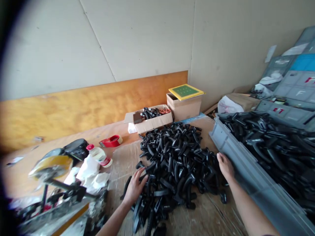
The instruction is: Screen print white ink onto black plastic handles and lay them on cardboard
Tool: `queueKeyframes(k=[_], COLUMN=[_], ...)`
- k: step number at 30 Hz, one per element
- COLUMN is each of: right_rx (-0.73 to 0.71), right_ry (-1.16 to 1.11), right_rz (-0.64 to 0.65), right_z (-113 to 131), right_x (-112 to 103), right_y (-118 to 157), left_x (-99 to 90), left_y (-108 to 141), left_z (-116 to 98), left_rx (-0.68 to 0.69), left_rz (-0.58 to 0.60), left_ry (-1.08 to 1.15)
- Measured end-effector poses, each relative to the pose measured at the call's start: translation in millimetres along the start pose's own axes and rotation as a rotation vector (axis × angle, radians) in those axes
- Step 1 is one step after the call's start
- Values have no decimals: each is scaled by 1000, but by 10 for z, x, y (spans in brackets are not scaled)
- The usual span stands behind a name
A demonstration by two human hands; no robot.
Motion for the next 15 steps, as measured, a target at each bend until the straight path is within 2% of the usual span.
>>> queueKeyframes(k=[3,6,10,15], right_rx=[52,-7,-30,64], right_ry=[68,7,-97,-252], right_rz=[2,95,254,307], right_z=[-34,191,522,788], right_x=[35,258,658,819], right_y=[-176,-264,-253,95], left_x=[458,713,802,776], left_y=[-645,-964,-1050,-940], left_z=[-23,-6,-125,-207], left_rx=[1,-28,-2,4], left_rz=[9,2,31,119], left_ry=[-69,-112,-145,-56])
Point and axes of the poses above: each hand's wrist, its own y-axis away from the middle knuckle, its own x-axis out of the palm, z = x × y, the point moved 10 cm from there along -y, towards the middle knuckle, and after that the axes turned 2 degrees about -z, right-handed, at the moved point
